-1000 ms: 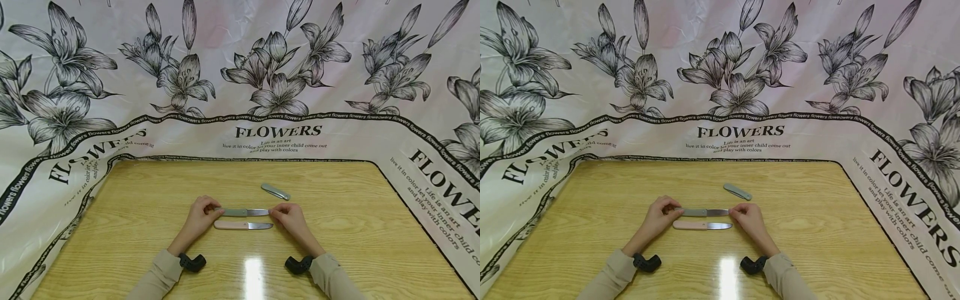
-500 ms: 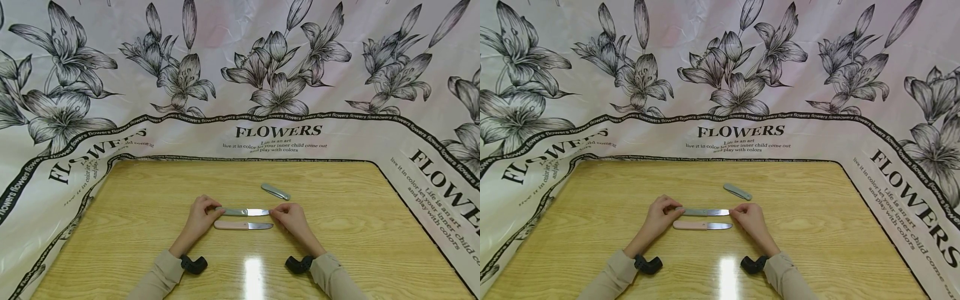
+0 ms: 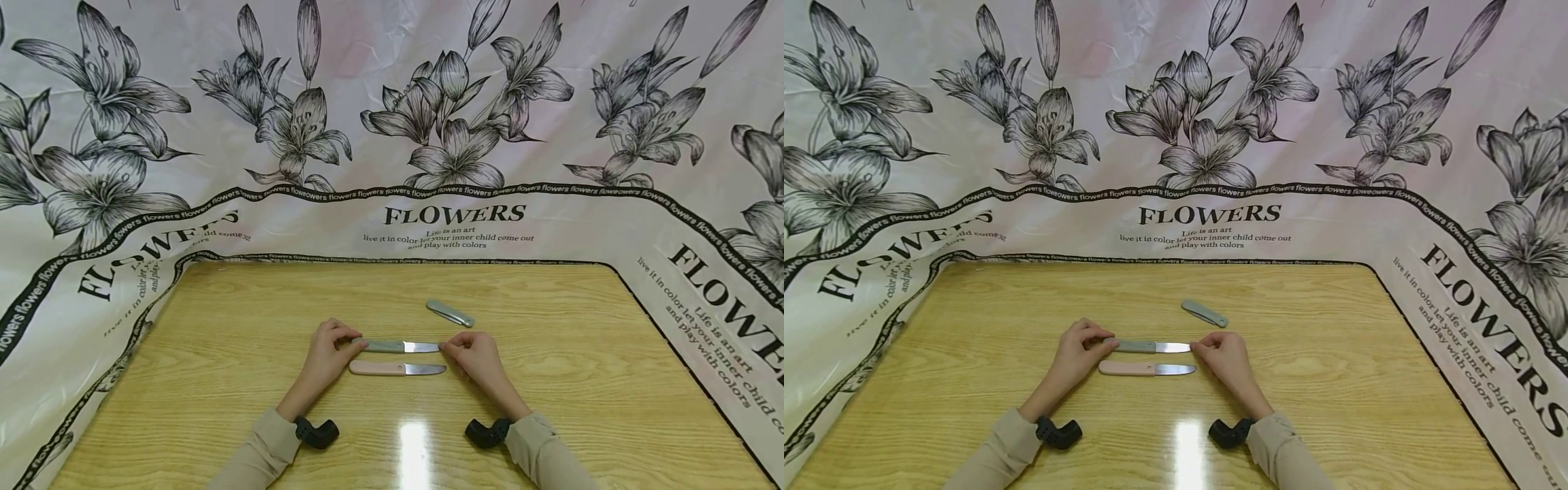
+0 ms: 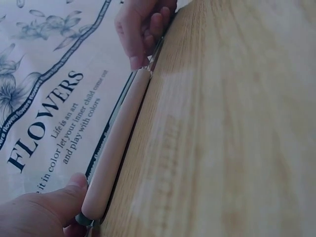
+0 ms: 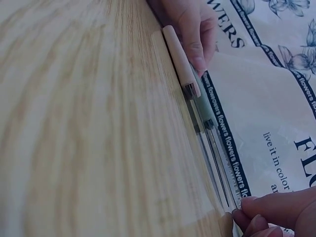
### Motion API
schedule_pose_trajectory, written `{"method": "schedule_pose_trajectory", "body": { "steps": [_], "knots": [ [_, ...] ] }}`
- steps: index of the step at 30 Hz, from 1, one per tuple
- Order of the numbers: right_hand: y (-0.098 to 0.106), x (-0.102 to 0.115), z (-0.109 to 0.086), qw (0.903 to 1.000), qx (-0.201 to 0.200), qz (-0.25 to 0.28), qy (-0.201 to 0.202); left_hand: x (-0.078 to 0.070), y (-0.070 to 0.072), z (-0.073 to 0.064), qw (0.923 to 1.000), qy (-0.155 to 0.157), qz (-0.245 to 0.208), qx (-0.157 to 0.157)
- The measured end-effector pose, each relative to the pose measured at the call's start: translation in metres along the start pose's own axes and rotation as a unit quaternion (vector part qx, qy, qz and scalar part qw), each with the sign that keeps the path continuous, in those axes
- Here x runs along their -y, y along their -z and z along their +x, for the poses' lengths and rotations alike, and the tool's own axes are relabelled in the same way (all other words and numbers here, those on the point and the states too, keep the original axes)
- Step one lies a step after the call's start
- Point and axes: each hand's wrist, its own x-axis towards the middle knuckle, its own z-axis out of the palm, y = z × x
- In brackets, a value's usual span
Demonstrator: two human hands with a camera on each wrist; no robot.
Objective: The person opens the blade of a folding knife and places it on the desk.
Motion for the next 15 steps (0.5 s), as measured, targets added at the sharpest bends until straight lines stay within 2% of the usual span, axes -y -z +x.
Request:
{"method": "schedule_pose_trajectory", "body": {
  "steps": [7, 11, 15],
  "knots": [
    [-0.0002, -0.0013, -0.0012, 0.9998, 0.006, 0.016, 0.003, -0.0015, 0.0007, -0.0016, 1.0, 0.001, 0.001, -0.001],
    [0.0012, -0.0007, -0.0004, 0.9995, 0.007, 0.027, 0.016, -0.0012, 0.0006, -0.0013, 0.9999, -0.008, 0.004, -0.005],
    [0.0028, 0.0036, 0.0017, 0.9987, 0.008, 0.042, 0.028, -0.001, 0.0019, 0.0013, 1.0, -0.004, -0.004, 0.001]
  ]
}}
